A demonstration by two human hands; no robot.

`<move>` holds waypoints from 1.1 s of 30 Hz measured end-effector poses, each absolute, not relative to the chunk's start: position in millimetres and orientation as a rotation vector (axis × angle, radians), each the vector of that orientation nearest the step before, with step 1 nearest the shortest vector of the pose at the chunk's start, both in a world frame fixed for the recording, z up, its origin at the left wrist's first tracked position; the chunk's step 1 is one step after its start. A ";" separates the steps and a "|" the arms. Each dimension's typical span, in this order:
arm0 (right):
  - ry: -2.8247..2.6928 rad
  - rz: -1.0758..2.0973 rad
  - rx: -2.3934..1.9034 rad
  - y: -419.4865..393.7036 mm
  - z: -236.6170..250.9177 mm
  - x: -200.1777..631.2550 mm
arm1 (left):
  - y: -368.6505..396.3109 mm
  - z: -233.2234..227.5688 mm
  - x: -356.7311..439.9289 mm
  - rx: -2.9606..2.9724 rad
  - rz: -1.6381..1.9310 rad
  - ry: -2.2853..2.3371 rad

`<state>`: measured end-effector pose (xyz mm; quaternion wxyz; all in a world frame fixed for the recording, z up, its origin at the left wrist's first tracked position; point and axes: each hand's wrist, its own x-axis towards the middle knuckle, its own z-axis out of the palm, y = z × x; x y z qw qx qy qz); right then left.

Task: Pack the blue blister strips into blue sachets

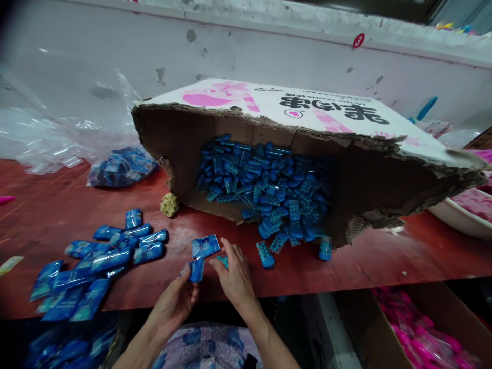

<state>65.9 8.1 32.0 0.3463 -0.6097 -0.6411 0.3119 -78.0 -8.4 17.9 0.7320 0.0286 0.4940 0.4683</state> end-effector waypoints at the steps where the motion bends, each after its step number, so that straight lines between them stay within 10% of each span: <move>1: -1.783 0.638 -1.672 7.6 29.2 70.8 | -7.9 19.2 -78.5 0.019 1.018 1.102; 6: -2.110 0.313 -1.849 9.1 6.5 79.1 | -5.8 26.8 -77.7 -0.088 0.992 1.158; 16: -1.425 1.056 -1.489 0.1 38.2 74.4 | -2.8 21.8 -75.7 -0.053 1.039 1.206; 33: -1.567 0.971 -1.387 -15.0 31.9 61.6 | -4.6 17.5 -76.2 0.009 1.039 1.192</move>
